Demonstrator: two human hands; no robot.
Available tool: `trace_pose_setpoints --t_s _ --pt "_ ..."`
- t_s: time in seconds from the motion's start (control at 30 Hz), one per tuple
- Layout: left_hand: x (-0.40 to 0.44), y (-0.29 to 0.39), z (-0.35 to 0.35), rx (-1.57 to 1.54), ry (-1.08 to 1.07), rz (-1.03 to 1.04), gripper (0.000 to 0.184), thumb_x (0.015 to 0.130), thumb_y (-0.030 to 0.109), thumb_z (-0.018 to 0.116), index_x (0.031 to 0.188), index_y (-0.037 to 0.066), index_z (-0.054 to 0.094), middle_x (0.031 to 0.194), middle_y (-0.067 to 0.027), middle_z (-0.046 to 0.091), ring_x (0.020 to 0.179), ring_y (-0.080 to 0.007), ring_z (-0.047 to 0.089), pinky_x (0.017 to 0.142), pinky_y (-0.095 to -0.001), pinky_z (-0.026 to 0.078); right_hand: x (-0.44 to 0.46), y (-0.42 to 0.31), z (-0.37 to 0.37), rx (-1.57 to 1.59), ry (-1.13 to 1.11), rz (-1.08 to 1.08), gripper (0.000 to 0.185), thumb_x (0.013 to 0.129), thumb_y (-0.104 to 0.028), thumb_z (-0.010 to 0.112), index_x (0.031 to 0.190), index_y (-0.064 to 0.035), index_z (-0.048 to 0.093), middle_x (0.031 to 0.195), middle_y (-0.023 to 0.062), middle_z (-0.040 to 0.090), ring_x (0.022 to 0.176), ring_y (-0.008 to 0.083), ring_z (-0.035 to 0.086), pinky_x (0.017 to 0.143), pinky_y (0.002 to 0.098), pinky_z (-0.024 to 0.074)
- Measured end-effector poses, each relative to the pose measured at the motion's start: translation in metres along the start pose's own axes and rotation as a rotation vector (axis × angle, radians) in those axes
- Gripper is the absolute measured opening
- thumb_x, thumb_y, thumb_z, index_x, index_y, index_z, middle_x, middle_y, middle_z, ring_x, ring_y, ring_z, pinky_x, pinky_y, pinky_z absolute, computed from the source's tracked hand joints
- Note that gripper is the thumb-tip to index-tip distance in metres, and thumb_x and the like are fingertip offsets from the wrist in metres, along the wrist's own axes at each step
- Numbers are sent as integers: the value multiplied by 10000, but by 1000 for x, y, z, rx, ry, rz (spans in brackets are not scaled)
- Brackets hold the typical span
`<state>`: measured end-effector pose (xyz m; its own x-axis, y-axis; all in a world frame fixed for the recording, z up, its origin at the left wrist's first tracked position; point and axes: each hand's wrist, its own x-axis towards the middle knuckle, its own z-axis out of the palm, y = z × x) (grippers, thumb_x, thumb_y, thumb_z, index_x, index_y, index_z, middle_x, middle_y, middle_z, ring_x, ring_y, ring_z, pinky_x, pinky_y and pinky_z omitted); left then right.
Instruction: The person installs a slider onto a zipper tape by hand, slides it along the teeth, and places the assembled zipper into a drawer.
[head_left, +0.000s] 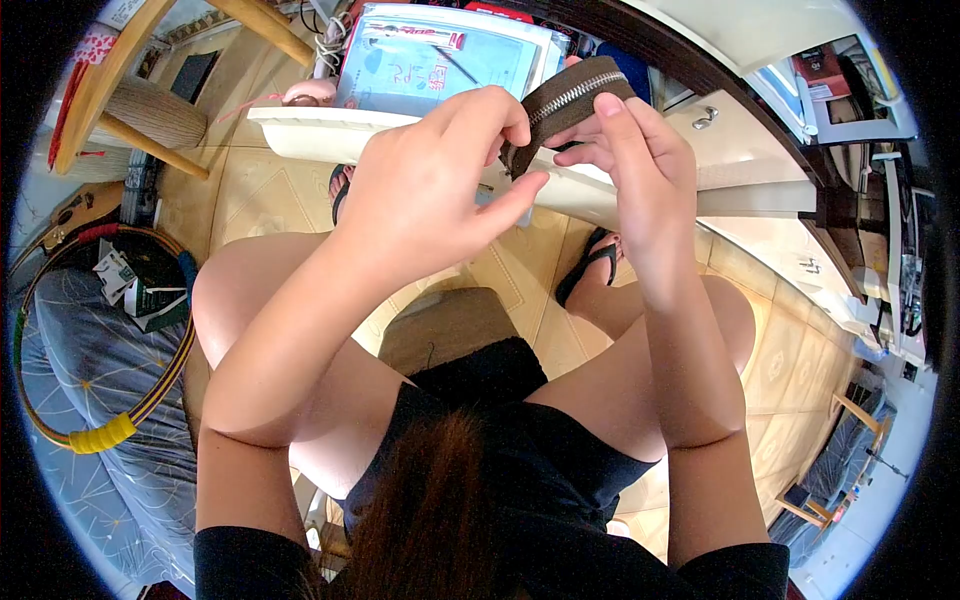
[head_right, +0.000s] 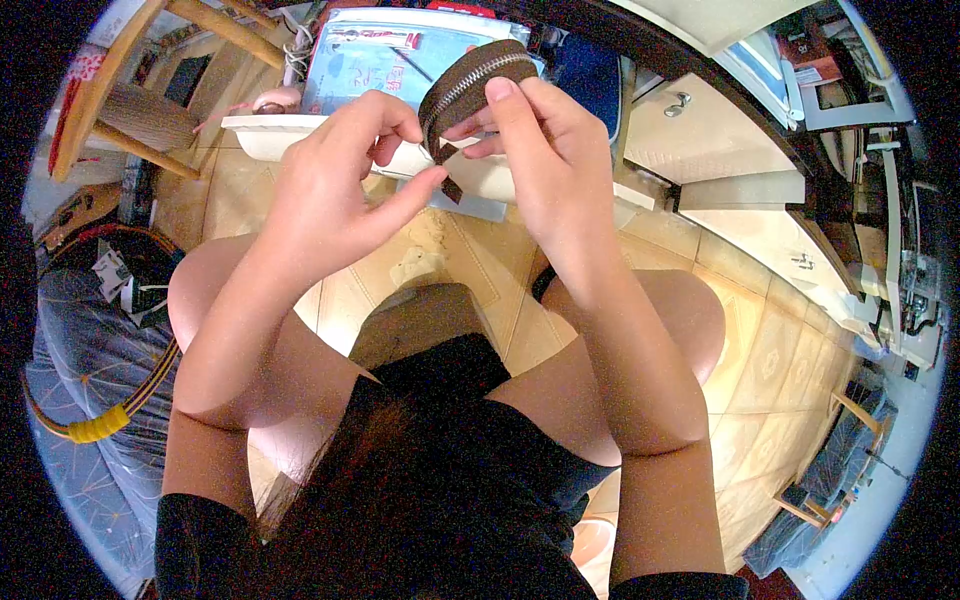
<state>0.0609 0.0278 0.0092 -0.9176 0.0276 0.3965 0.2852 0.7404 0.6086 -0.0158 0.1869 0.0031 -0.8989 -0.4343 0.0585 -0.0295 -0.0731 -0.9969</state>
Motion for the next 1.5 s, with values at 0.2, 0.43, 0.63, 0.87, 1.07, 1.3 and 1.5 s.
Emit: trace_pose_setpoints --t_s 0.2,0.43,0.63,0.87,1.07,1.3,1.5 --pt "-2 -3 6 82 39 31 138 780 87 657 868 59 555 687 -67 529 588 -178 544 528 -292 448 -1 0 -2 -14 -25 26 299 952 -221 471 911 31 627 819 112 672 750 144 644 663 252 509" --pt "-2 -3 6 42 14 60 63 785 40 627 814 55 574 680 -64 542 557 -190 543 518 -285 451 -2 -1 0 10 -4 19 296 948 -225 480 921 29 628 826 108 673 760 143 645 663 248 509" --pt "-4 0 3 -5 -127 50 90 757 34 632 821 73 582 688 -75 551 551 -210 543 518 -300 448 -2 -2 -3 13 -19 34 295 949 -211 478 1031 47 593 894 120 655 790 164 630 683 270 500" --pt "-7 -1 3 20 -382 97 66 769 112 608 749 57 577 671 -103 563 580 -295 562 514 -384 443 -1 -1 -3 11 19 0 290 947 -222 480 912 22 633 836 107 672 763 153 649 658 250 502" --pt "-7 -5 3 149 -468 82 145 762 133 615 660 43 565 597 -107 537 540 -310 541 508 -391 435 -1 -1 -4 68 20 12 294 940 -223 488 898 34 625 825 123 670 759 167 652 666 256 506" --pt "-4 -4 3 -47 -118 -134 140 751 91 584 873 27 558 660 -71 514 524 -191 479 506 -311 399 2 -5 -9 210 82 76 299 909 -252 531 892 34 616 800 162 659 742 202 659 690 283 526" --pt "-2 -9 8 -267 3 -191 207 753 123 577 938 33 574 731 -83 548 590 -234 515 571 -336 429 5 -1 -15 362 23 111 273 902 -239 533 911 23 609 830 165 655 728 224 659 694 309 530"
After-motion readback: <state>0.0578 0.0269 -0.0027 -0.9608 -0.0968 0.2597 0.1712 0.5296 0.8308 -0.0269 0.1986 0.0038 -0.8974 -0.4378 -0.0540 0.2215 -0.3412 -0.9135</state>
